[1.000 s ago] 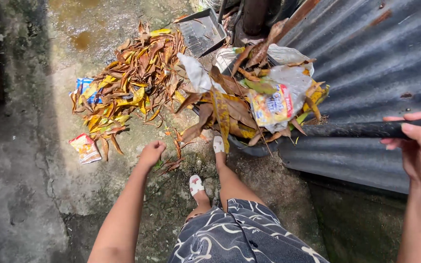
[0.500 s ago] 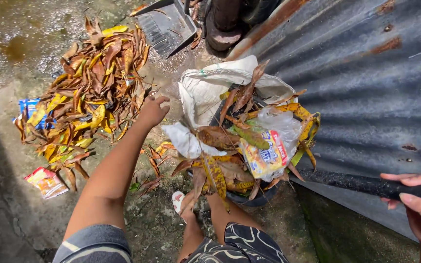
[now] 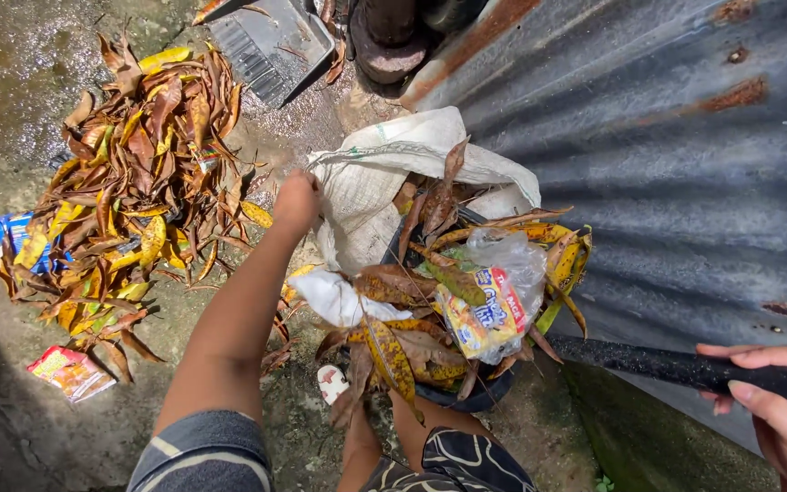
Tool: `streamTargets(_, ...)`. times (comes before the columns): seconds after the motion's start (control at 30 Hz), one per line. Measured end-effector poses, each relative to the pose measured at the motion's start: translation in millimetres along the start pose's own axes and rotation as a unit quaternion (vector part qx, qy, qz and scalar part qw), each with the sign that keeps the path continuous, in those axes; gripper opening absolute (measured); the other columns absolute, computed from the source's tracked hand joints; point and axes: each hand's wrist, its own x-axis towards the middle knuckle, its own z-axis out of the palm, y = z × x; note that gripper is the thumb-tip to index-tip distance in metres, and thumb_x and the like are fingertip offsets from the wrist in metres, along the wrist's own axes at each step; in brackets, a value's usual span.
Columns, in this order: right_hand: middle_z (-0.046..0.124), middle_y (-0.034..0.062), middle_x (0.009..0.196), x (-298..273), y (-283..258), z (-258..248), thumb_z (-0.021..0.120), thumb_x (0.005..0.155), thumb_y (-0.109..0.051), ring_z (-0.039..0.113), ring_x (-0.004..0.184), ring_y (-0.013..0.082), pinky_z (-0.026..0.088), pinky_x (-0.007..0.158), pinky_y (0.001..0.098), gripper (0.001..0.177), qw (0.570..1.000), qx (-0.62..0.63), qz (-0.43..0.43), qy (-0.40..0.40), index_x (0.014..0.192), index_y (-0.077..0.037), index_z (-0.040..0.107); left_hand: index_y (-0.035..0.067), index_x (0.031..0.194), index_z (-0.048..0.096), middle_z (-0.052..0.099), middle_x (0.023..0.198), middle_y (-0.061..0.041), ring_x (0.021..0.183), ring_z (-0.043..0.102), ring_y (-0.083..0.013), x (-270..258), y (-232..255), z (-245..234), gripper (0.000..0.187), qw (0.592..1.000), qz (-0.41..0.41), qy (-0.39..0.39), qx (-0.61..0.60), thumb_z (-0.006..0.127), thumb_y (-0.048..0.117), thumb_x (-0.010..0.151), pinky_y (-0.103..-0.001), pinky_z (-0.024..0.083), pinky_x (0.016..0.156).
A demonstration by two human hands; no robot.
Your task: The recorder uses a broom and dustpan to sweep up dried leaves and place them into a white plastic bag.
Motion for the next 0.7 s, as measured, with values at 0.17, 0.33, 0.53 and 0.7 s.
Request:
streamTargets(0.17,0.068,0.034,0.11,23,-27,45,0.059,0.099,0.008,0.068,0.069,0.0295,0.057,0.064,0.0374,0.01,0.997,-0.003,-0.005,0.073,0.107,0.008,0.053,0.008,0.133,0.063,0.06,0.129,-0.015,0.112,0.064,-0.0384,-97,41,-94,0.059,0.985,0.171,0.021,0.004,0.062,-0.012,0.078,-0.045,0.052,0.095)
streamTargets(0.33,0.068,0.0246,0.1,45,-75,93,0.064,0.103,0.003,0.066,0.065,0.0255,0.053,0.057,0.0335,0.012,0.993,-0.005,-0.043,0.108,0.109,0.006,0.054,0.007,0.142,0.053,0.047,0.151,-0.014,0.12,0.059,-0.0396,-148,54,-121,0.072,0.98,0.189,0.023,0.058,0.058,-0.014,0.073,-0.045,0.05,0.101)
streamTargets(0.53,0.065,0.0107,0.081,68,-150,186,0.075,0.1,-0.01,0.062,0.062,0.017,0.048,0.052,0.0286,0.016,0.988,-0.062,-0.072,0.118,0.101,0.0,0.063,0.006,0.143,0.051,0.039,0.159,-0.012,0.131,0.053,-0.0408,-183,92,-129,0.067,0.969,0.222,0.033,0.103,0.053,-0.016,0.079,-0.046,0.047,0.105)
streamTargets(0.7,0.07,0.0075,0.082,96,-186,277,0.084,0.096,-0.024,0.068,0.073,0.0221,0.055,0.066,0.0358,0.031,0.952,-0.17,-0.225,0.12,0.096,0.0,0.065,0.005,0.147,0.047,0.038,0.159,-0.014,0.127,0.054,-0.0426,-198,127,-144,0.073,0.97,0.239,0.025,0.042,0.054,-0.015,0.077,-0.046,0.047,0.106)
